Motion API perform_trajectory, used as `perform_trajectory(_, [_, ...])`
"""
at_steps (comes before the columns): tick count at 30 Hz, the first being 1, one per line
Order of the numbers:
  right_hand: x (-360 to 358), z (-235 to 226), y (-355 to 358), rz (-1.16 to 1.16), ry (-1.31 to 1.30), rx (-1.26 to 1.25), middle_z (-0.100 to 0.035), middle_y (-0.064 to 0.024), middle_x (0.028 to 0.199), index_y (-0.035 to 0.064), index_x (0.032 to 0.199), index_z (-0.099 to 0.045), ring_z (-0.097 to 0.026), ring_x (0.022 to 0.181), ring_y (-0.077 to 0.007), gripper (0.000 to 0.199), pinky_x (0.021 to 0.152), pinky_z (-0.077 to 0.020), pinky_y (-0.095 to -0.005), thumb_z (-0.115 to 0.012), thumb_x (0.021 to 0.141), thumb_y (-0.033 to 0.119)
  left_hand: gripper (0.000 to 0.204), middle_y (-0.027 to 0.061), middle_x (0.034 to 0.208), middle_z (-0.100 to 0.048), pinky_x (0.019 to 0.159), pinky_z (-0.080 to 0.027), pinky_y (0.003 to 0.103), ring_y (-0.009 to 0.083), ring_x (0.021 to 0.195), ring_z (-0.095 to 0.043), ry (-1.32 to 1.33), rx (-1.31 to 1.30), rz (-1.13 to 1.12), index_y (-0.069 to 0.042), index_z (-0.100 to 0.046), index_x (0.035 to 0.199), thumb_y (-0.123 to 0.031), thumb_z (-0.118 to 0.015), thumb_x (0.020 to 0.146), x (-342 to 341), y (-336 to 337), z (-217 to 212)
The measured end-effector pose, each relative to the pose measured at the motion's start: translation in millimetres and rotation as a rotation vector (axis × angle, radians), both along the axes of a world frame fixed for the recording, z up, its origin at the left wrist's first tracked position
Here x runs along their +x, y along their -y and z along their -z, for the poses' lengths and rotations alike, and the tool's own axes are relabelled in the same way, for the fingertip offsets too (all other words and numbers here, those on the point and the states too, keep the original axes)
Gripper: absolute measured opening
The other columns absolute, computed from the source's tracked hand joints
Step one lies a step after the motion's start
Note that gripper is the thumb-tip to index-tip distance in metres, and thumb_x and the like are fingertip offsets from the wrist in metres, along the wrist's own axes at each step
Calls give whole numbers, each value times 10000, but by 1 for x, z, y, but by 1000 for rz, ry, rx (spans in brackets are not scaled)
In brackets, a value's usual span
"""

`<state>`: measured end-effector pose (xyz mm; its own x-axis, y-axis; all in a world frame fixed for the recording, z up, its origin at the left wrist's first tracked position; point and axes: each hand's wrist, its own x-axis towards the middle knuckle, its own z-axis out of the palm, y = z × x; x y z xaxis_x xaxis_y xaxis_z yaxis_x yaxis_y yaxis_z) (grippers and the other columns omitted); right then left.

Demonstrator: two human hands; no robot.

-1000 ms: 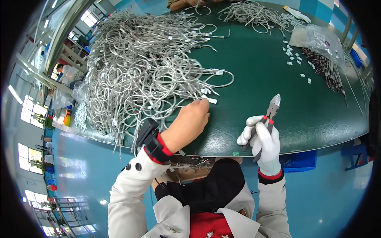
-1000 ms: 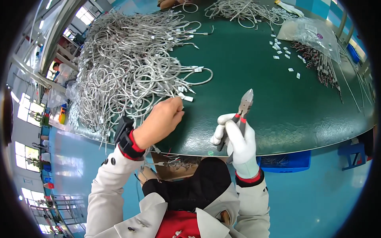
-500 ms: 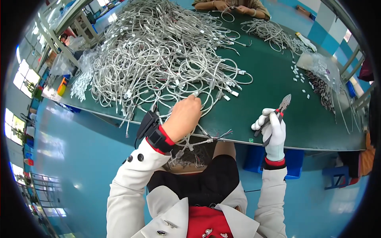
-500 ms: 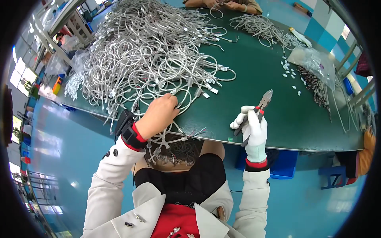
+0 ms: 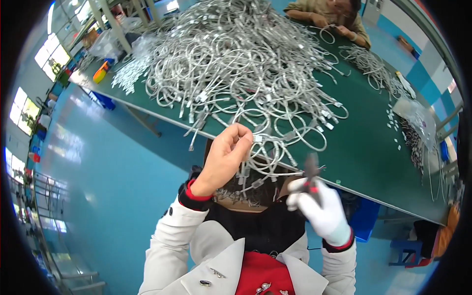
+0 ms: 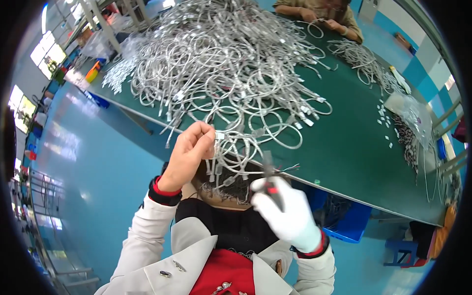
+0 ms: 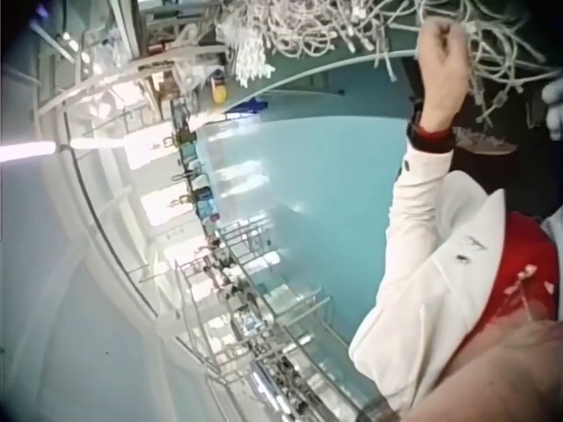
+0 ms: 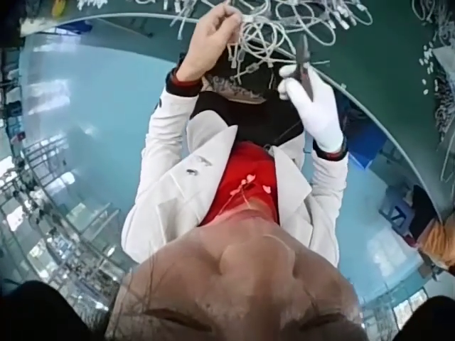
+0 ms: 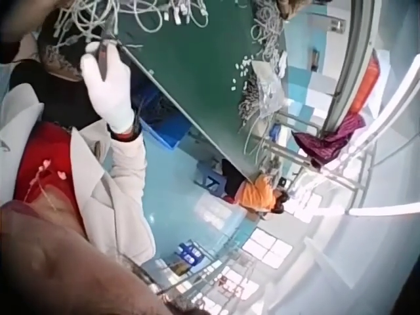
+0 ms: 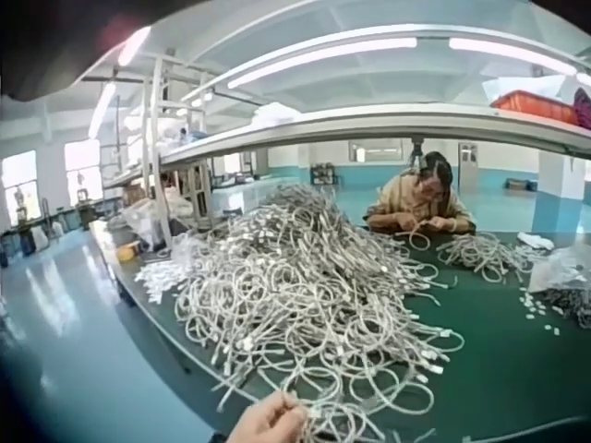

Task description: The person picks up a wire from a pile on the table, cuts a small white piece from it using pliers, and drops the wire into a box.

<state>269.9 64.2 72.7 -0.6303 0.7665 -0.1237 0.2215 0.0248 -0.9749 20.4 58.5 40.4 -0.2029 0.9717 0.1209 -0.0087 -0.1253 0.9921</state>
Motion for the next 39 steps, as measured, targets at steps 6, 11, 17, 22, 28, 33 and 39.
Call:
perform_trajectory(6, [-53,61,20,-221,49,10,-667,-79,920,-25,1174,-553,-641,837,-142,293,779,-505,-272,-533,971,186,101,-39,678,-415,524,-287,217,46,562,-327,429,-47,-74,-28,-495,915,-105,-518,976,-3,42,16])
perform_trajectory(11, [-63,69,31,-237,103,159,-668,-77,927,-27,1181,-553,-643,840,-137,310,782,-504,-266,-531,977,206,98,-34,694,-448,528,-314,207,37,573,-367,361,-46,-131,-25,-503,916,-100,-519,977,-1,60,26])
perform_trajectory(17, [-70,57,33,-207,105,80,-669,-69,892,-24,1169,-564,-640,803,-132,299,740,-504,-260,-526,979,203,94,-39,744,-505,548,-361,192,22,610,-436,328,-27,-90,-29,-523,932,-113,-531,975,2,67,35])
perform_trajectory(22, [-73,43,33,-182,98,-113,-667,-61,851,-23,1153,-574,-634,766,-128,284,696,-500,-259,-524,979,196,121,-30,707,-495,547,-358,211,33,608,-426,324,-10,-106,-19,-515,917,-123,-525,977,1,67,36])
perform_trajectory(28, [-64,51,27,-213,119,-123,-667,-61,866,-21,1160,-572,-633,779,-125,285,706,-502,-262,-525,981,196,170,-3,659,-485,538,-350,249,58,612,-400,-30,-50,15,5,-526,904,-144,-505,984,-7,62,31])
perform_trajectory(33, [-59,67,25,-265,87,79,-671,-72,912,-21,1188,-563,-639,816,-132,304,742,-505,-267,-529,982,200,181,1,672,-496,539,-352,251,62,622,-403,-30,-46,-13,7,-547,899,-146,-503,987,-3,62,33])
perform_trajectory(39, [-57,68,26,-248,101,74,-673,-80,937,-25,1208,-556,-642,833,-139,317,763,-508,-270,-527,984,199,187,2,673,-493,541,-352,247,56,628,-404,-35,-48,-40,10,-545,882,-142,-509,985,3,62,29])
